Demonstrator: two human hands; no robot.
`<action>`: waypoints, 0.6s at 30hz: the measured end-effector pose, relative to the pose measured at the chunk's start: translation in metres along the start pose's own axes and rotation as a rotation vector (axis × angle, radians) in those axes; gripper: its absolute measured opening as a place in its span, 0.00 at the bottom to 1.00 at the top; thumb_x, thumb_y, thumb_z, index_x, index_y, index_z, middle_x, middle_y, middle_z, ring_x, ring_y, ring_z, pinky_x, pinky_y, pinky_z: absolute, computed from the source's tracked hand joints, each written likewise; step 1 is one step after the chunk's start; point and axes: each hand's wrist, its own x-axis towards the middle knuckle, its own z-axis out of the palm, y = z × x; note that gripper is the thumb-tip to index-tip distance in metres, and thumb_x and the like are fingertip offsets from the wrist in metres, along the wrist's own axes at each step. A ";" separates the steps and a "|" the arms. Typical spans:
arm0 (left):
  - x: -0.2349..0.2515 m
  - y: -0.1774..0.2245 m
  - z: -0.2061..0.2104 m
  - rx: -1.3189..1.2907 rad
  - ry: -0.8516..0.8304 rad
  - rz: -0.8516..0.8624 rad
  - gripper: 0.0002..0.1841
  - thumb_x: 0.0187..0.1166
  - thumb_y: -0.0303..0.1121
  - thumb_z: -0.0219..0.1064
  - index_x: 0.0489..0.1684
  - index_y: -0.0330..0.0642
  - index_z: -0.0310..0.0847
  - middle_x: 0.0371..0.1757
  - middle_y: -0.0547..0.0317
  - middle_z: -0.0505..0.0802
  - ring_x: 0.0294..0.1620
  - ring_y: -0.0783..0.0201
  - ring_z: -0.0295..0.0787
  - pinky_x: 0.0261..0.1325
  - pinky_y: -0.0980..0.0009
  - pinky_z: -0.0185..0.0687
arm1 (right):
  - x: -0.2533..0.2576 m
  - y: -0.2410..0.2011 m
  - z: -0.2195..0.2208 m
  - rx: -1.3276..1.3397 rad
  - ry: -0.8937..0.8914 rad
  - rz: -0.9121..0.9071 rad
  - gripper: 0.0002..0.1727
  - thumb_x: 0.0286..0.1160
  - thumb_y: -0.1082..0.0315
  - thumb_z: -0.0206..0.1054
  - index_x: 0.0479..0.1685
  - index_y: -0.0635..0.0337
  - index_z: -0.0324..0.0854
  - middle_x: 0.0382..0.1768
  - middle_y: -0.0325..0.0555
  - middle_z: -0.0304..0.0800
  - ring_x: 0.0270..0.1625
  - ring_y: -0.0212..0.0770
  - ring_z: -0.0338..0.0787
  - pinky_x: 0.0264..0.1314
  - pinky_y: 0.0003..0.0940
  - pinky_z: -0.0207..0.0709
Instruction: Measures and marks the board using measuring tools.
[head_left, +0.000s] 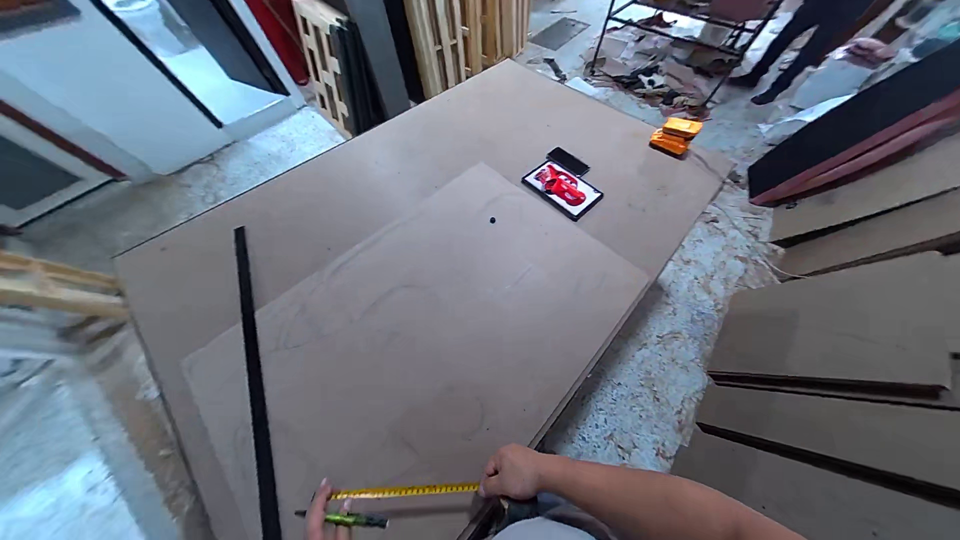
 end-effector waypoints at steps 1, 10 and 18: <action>0.004 0.004 0.002 0.014 -0.001 -0.003 0.27 0.88 0.41 0.61 0.82 0.35 0.71 0.77 0.41 0.84 0.73 0.44 0.86 0.75 0.43 0.79 | -0.002 0.008 0.002 0.027 0.008 0.014 0.28 0.86 0.41 0.56 0.50 0.55 0.91 0.45 0.55 0.94 0.54 0.56 0.91 0.59 0.67 0.78; 0.038 -0.004 0.031 0.163 -0.334 -0.038 0.27 0.90 0.45 0.59 0.86 0.47 0.69 0.89 0.54 0.73 0.72 0.46 0.86 0.71 0.41 0.83 | 0.005 0.019 0.105 0.456 0.251 0.183 0.18 0.85 0.46 0.62 0.44 0.44 0.94 0.39 0.31 0.97 0.42 0.33 0.93 0.53 0.43 0.85; 0.030 -0.077 0.043 0.136 -0.180 0.332 0.25 0.84 0.39 0.66 0.78 0.40 0.76 0.88 0.52 0.74 0.91 0.51 0.63 0.92 0.52 0.57 | 0.043 -0.042 0.197 0.542 0.442 0.324 0.17 0.87 0.47 0.61 0.43 0.39 0.95 0.37 0.26 0.97 0.40 0.30 0.94 0.50 0.41 0.87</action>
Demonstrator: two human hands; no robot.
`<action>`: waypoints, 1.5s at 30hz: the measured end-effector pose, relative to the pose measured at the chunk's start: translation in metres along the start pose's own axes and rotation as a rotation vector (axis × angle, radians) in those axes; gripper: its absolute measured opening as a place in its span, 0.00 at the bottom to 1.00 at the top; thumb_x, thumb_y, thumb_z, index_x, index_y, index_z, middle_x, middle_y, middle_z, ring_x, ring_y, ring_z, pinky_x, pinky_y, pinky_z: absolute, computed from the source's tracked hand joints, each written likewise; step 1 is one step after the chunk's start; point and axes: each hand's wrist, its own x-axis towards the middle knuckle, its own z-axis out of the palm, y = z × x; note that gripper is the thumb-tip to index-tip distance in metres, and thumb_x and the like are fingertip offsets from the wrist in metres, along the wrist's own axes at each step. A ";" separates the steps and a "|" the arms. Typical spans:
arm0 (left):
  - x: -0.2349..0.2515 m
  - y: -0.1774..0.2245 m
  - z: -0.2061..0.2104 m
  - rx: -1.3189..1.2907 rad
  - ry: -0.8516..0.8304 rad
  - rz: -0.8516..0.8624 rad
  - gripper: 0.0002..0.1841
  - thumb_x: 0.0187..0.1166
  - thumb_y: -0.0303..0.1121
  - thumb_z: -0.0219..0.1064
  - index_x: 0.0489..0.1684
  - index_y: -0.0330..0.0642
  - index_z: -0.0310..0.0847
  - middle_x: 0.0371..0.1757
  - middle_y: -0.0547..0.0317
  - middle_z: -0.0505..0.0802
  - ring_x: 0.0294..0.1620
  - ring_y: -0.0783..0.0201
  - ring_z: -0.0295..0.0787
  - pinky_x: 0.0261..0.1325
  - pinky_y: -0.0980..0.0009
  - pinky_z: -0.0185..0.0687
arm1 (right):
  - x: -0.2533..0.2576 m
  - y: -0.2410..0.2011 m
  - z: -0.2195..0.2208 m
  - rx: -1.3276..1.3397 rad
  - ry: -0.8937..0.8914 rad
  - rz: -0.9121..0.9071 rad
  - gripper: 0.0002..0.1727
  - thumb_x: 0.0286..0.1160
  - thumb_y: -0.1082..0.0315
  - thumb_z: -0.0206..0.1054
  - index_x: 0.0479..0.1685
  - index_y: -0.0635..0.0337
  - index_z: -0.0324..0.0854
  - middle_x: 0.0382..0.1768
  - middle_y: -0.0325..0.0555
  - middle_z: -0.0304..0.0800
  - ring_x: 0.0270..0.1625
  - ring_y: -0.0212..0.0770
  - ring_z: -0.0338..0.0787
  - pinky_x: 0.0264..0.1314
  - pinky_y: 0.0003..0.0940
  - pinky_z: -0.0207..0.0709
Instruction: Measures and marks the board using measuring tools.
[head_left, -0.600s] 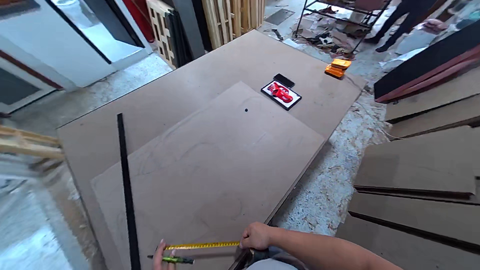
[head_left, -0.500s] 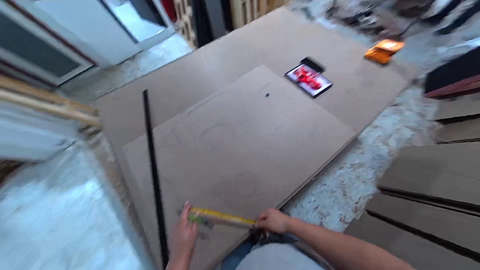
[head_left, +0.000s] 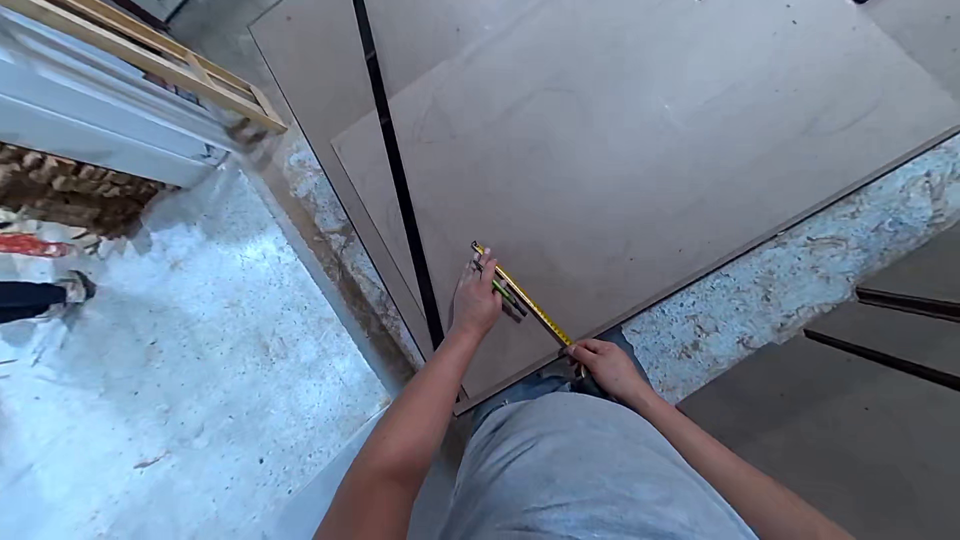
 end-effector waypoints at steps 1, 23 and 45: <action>-0.005 -0.007 -0.001 0.011 -0.010 0.036 0.24 0.84 0.40 0.66 0.78 0.41 0.77 0.88 0.53 0.75 0.92 0.52 0.61 0.93 0.53 0.55 | -0.002 -0.001 0.009 -0.001 0.007 0.015 0.17 0.87 0.46 0.61 0.43 0.39 0.95 0.36 0.27 0.97 0.39 0.30 0.93 0.49 0.41 0.86; -0.023 -0.063 0.003 -0.006 0.018 0.305 0.26 0.88 0.44 0.59 0.81 0.40 0.72 0.92 0.49 0.68 0.95 0.54 0.53 0.97 0.51 0.44 | -0.008 -0.025 0.077 0.086 0.125 0.140 0.14 0.85 0.52 0.64 0.36 0.41 0.93 0.34 0.28 0.98 0.38 0.32 0.95 0.47 0.47 0.86; -0.024 -0.070 0.013 0.008 0.077 0.319 0.27 0.88 0.46 0.59 0.83 0.42 0.72 0.92 0.57 0.69 0.95 0.59 0.53 0.97 0.54 0.42 | -0.001 -0.014 0.086 0.061 0.206 0.155 0.15 0.83 0.47 0.66 0.34 0.39 0.94 0.30 0.28 0.98 0.35 0.33 0.95 0.44 0.47 0.89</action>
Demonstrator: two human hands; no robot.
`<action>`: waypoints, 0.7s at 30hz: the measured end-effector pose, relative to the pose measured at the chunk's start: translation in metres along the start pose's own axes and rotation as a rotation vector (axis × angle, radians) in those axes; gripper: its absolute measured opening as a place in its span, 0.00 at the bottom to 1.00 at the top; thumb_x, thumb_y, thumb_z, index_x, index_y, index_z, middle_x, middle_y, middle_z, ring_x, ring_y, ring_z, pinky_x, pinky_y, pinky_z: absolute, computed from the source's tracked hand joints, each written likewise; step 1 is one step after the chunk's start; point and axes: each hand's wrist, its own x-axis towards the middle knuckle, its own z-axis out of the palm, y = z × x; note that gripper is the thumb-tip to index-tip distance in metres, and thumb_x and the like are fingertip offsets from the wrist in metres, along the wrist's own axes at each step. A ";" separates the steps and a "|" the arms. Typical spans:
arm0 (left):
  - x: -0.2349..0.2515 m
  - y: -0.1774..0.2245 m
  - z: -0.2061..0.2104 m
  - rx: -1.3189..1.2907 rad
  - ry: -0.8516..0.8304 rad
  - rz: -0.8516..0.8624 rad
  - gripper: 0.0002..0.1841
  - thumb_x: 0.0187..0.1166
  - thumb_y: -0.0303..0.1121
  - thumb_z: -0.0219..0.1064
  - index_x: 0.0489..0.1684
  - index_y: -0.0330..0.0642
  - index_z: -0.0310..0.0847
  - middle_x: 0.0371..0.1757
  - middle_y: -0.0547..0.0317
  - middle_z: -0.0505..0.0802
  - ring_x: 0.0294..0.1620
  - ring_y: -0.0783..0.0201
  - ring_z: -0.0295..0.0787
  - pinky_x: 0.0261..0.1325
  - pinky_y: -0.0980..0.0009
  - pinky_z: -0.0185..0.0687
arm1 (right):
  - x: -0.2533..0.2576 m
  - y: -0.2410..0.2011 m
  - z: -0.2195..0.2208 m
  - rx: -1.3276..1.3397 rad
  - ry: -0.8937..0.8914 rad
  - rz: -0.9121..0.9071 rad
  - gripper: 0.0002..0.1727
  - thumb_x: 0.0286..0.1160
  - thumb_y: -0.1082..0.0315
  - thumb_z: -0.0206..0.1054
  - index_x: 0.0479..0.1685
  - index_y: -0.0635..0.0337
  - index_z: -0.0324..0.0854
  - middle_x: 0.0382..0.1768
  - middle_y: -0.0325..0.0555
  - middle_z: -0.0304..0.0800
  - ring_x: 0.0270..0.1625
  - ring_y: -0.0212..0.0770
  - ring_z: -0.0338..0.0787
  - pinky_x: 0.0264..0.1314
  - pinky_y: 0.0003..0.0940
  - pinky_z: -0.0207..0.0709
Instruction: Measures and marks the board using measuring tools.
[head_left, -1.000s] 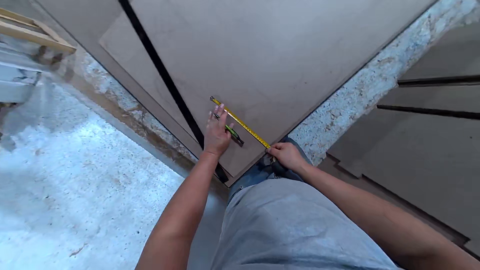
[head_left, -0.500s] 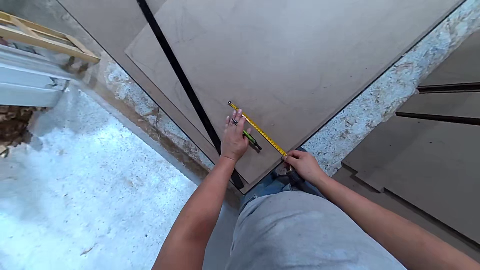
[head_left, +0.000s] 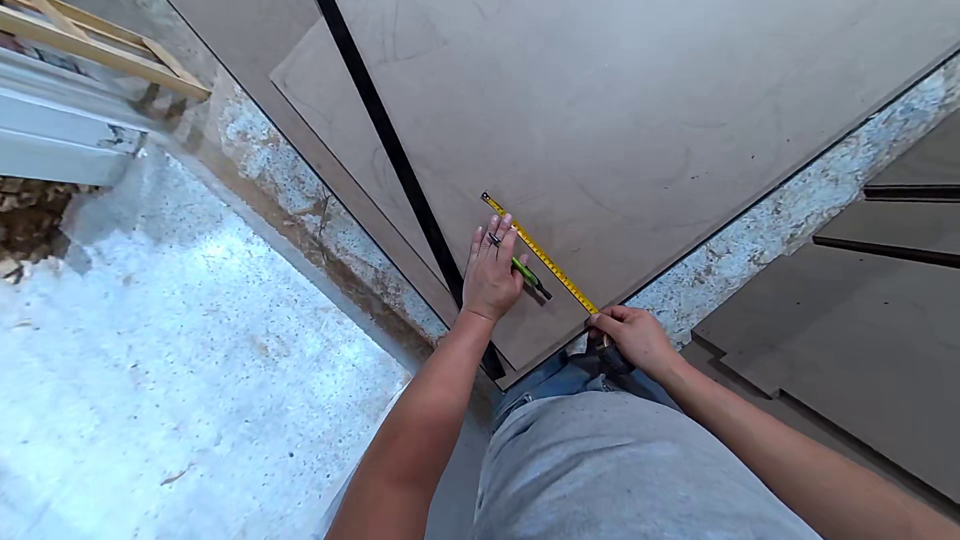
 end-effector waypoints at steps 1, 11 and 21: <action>0.000 0.000 0.000 -0.001 0.005 -0.001 0.27 0.88 0.46 0.59 0.82 0.42 0.72 0.92 0.56 0.69 0.95 0.59 0.53 0.97 0.54 0.42 | 0.000 0.000 0.000 0.011 0.001 0.005 0.15 0.83 0.48 0.67 0.35 0.40 0.94 0.31 0.29 0.98 0.35 0.33 0.95 0.44 0.47 0.89; 0.000 -0.001 -0.002 -0.054 0.015 0.000 0.26 0.87 0.43 0.61 0.81 0.42 0.73 0.91 0.55 0.70 0.95 0.58 0.53 0.98 0.54 0.42 | 0.000 -0.001 0.001 0.026 -0.003 0.031 0.14 0.84 0.49 0.66 0.34 0.38 0.95 0.32 0.28 0.98 0.37 0.33 0.95 0.46 0.46 0.88; 0.044 -0.026 -0.059 -0.799 0.270 -0.571 0.25 0.97 0.45 0.44 0.73 0.34 0.78 0.46 0.52 0.96 0.46 0.63 0.95 0.57 0.63 0.92 | 0.002 -0.001 0.000 -0.028 -0.008 0.020 0.15 0.84 0.48 0.65 0.34 0.38 0.95 0.31 0.28 0.97 0.36 0.33 0.94 0.45 0.48 0.86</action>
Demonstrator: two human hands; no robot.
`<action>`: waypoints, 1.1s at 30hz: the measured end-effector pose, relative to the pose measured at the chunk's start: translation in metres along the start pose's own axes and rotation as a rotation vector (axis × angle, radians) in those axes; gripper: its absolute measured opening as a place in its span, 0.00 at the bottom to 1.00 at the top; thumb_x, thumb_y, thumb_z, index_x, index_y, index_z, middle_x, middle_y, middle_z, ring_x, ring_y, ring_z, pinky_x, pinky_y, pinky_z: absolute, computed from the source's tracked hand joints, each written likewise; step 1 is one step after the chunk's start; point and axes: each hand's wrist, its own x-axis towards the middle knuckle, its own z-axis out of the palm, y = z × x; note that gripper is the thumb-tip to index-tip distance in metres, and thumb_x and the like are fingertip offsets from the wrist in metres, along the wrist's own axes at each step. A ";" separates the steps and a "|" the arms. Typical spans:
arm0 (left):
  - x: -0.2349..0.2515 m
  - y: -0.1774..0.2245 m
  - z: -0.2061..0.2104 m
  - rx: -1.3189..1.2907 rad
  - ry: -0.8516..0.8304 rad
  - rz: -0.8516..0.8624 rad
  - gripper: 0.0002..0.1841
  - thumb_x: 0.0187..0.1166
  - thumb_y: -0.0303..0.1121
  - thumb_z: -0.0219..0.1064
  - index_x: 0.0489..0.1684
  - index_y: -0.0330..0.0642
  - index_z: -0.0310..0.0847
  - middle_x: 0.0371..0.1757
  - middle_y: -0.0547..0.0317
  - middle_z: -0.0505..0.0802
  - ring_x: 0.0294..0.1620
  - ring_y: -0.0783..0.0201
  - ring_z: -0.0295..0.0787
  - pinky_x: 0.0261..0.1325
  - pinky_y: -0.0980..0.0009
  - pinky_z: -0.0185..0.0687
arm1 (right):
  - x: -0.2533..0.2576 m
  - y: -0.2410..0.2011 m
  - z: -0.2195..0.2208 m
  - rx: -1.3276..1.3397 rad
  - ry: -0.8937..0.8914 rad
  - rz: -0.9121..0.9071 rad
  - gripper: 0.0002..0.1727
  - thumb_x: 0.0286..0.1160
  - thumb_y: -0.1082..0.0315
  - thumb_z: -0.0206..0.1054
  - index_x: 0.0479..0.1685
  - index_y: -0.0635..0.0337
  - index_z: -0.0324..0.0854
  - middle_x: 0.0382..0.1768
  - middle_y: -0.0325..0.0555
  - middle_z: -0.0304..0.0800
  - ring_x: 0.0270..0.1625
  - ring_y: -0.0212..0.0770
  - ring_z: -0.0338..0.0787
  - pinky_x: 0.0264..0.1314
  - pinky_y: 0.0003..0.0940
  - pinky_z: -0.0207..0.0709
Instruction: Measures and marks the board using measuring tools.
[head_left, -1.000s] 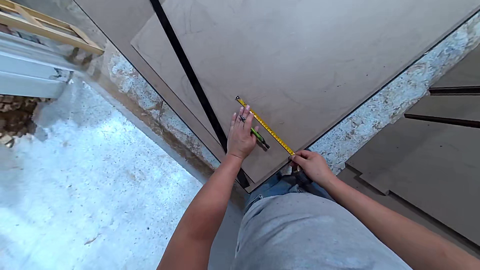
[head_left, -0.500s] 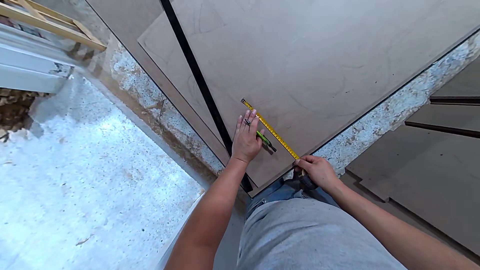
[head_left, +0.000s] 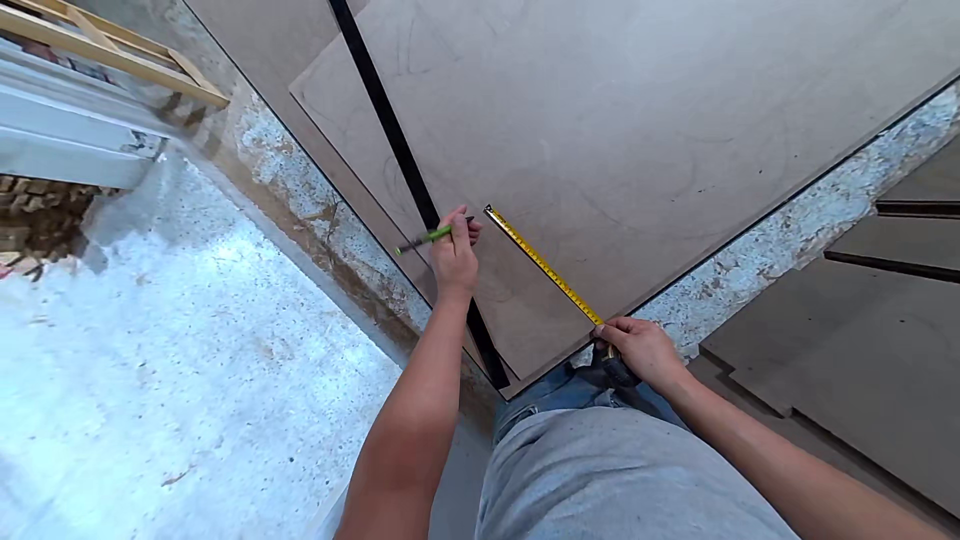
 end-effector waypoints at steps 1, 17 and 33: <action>0.009 0.000 -0.001 -0.030 0.017 -0.056 0.23 0.96 0.43 0.49 0.66 0.34 0.82 0.45 0.53 0.97 0.43 0.63 0.96 0.55 0.64 0.93 | 0.000 0.001 0.001 0.011 0.003 -0.004 0.15 0.84 0.49 0.65 0.34 0.38 0.95 0.31 0.28 0.97 0.35 0.33 0.94 0.44 0.48 0.87; 0.041 -0.004 0.012 0.119 0.005 -0.164 0.04 0.77 0.33 0.75 0.40 0.46 0.92 0.29 0.62 0.94 0.25 0.70 0.89 0.32 0.69 0.87 | -0.001 0.002 0.003 0.063 0.014 -0.002 0.14 0.84 0.50 0.66 0.36 0.40 0.95 0.32 0.29 0.98 0.35 0.33 0.95 0.44 0.46 0.87; 0.042 -0.007 0.012 0.125 -0.006 -0.155 0.05 0.78 0.35 0.74 0.42 0.46 0.92 0.31 0.62 0.95 0.27 0.70 0.91 0.35 0.68 0.90 | 0.001 0.010 0.003 0.156 -0.011 -0.012 0.14 0.85 0.51 0.66 0.40 0.44 0.95 0.34 0.33 0.99 0.38 0.35 0.95 0.45 0.43 0.88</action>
